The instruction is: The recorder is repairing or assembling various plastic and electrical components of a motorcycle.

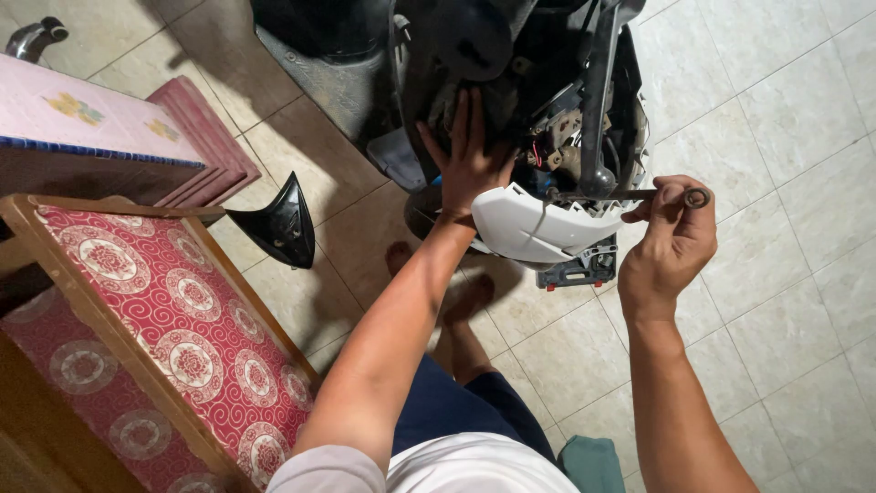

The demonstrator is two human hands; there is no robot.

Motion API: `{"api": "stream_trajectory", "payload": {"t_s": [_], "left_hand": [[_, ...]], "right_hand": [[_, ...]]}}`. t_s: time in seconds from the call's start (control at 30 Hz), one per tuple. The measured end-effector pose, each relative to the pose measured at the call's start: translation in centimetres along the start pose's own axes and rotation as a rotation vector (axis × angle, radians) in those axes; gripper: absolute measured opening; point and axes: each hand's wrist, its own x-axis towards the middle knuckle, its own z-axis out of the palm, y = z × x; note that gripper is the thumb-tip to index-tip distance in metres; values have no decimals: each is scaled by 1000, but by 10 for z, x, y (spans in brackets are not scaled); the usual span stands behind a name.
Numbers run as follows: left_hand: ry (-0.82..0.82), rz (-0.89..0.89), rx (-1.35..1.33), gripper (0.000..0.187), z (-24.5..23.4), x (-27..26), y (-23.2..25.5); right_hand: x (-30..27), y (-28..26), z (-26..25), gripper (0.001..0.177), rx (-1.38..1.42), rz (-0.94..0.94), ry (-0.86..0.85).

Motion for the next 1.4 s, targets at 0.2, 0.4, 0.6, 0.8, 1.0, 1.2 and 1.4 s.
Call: {"api": "stream_trajectory", "payload": {"t_s": [0.2, 0.4, 0.6, 0.8, 1.0, 1.2, 1.4], "left_hand": [[39, 21, 28, 24, -3, 1, -1], [52, 13, -6, 22, -2, 2, 1], [68, 52, 46, 28, -1, 1, -4], [57, 142, 83, 11, -49, -5, 1], [-80, -113, -123, 19, -97, -30, -23], [-136, -814, -784, 30, -108, -48, 6], [-142, -1179, -1462, 22, -77, -73, 38]], "right_hand": [[-2, -3, 1, 19, 15, 17, 12], [-3, -6, 4, 19, 14, 47, 33], [-2, -12, 3, 19, -3, 40, 49], [-5, -8, 3, 17, -2, 52, 73], [0, 19, -10, 21, -94, -276, -11], [40, -16, 28, 32, -542, -161, -439], [63, 39, 71, 37, -841, -484, -812]]}}
